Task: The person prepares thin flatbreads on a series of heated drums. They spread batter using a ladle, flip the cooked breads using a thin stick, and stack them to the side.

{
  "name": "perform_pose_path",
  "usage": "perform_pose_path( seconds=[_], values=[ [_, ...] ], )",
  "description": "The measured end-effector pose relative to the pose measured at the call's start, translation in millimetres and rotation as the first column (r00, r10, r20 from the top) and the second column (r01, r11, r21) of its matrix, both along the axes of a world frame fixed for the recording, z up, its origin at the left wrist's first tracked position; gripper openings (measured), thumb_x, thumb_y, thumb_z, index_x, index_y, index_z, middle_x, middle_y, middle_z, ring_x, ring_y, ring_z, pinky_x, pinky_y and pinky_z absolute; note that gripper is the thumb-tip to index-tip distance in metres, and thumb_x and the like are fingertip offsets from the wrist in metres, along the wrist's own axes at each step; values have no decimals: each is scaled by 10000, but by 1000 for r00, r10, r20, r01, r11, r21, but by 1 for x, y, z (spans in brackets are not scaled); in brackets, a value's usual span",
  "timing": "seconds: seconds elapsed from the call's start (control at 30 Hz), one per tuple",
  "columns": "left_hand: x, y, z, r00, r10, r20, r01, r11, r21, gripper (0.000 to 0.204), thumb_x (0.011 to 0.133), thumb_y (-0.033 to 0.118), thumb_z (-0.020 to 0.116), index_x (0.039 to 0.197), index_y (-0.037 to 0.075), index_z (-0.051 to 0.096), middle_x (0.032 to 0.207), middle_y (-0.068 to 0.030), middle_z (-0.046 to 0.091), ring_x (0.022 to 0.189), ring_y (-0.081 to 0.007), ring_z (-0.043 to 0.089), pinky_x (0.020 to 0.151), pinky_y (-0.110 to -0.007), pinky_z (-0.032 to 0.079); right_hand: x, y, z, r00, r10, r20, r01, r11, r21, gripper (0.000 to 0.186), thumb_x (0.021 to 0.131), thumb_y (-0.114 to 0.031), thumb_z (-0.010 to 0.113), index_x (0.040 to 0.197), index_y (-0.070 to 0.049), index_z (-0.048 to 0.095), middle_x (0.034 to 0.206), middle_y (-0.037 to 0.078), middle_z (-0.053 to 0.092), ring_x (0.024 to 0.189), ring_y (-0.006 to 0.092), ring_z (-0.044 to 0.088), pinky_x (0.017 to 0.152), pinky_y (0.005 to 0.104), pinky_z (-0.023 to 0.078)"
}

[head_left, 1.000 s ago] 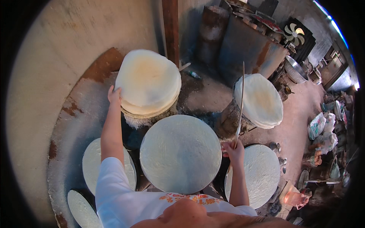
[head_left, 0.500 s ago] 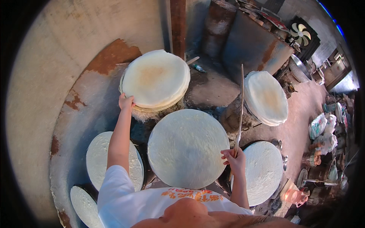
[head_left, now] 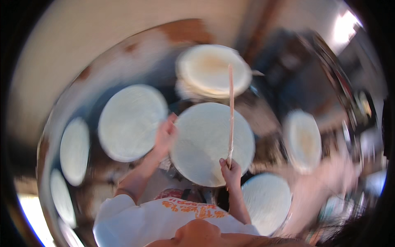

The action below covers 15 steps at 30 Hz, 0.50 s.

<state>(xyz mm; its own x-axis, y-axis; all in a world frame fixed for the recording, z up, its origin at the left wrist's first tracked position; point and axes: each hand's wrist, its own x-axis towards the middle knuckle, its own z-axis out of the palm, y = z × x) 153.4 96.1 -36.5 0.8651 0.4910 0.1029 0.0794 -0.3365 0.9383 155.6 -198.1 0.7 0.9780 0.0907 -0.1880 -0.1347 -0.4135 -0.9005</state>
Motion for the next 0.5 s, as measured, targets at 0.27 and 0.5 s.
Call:
perform_pose_path(
  seconds=[0.27,0.5],
  values=[
    [-442,-32,-25,620,492,-611,-338,871,358,583,757,245,691,1295,128,498,1169,-200,511,1075,-346,532,885,-427,481,-165,152,-32,591,796,-131,-748,601,282,332,876,-277,656,659,-106,471,509,-55,422,404,33,369,364,216,264],
    [-848,0,-62,-506,774,-381,-711,-124,692,512,870,340,554,1355,214,446,1167,-247,465,1058,-407,527,858,-452,466,-375,272,-33,17,998,64,-999,15,35,250,859,-236,644,756,-10,610,550,71,523,548,101,507,520,309,400]
  ],
)
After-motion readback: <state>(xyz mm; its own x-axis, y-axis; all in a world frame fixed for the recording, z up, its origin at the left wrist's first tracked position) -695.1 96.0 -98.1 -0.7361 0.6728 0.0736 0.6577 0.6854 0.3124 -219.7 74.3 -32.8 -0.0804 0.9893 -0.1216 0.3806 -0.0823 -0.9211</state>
